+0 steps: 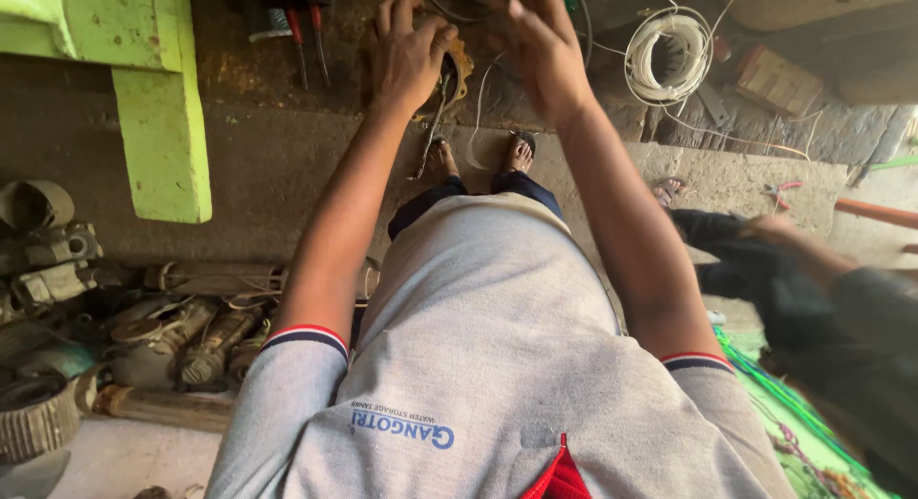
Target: The person strips white wire insulation with a knife, then uses a wrench to tighten a bolt on a metal electrical component. They also handle a wooden-handled tool and a coiled wire.
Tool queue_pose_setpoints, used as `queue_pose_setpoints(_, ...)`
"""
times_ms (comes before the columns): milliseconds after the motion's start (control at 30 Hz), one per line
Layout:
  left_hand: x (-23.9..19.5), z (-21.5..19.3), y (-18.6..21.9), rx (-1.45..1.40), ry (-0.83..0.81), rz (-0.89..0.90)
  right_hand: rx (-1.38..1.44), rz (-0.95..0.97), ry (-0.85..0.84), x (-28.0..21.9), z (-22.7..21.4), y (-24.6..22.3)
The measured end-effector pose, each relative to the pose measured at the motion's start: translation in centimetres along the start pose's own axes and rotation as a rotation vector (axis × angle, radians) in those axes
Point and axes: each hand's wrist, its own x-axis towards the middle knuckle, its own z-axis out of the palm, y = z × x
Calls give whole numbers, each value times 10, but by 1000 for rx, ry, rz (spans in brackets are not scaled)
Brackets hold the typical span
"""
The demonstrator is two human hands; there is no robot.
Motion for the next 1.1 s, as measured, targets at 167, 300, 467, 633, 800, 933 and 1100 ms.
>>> queue_pose_setpoints(167,-1,-1,-17,-326,-58,-70,-1248,-272,-181,-16,8,3)
queue_pose_setpoints(300,-10,-8,-9,-326,77,12,-1330,-3,-186,-60,34,25)
queue_pose_setpoints(467,-28,-40,16,-362,79,94,-971,-48,-84,-78,52,31)
queue_pose_setpoints(633,-25,-46,16,-416,106,31,-685,264,-4,-87,48,33)
queue_pose_setpoints(800,-19,-54,-4,-632,51,-69,-678,201,-133,-83,46,33)
queue_pose_setpoints(933,-19,-64,-5,-691,42,-135,-681,140,-245,-77,53,36)
queue_pose_setpoints(1100,-12,-62,-2,-661,37,-198,-695,118,-210,-68,49,41)
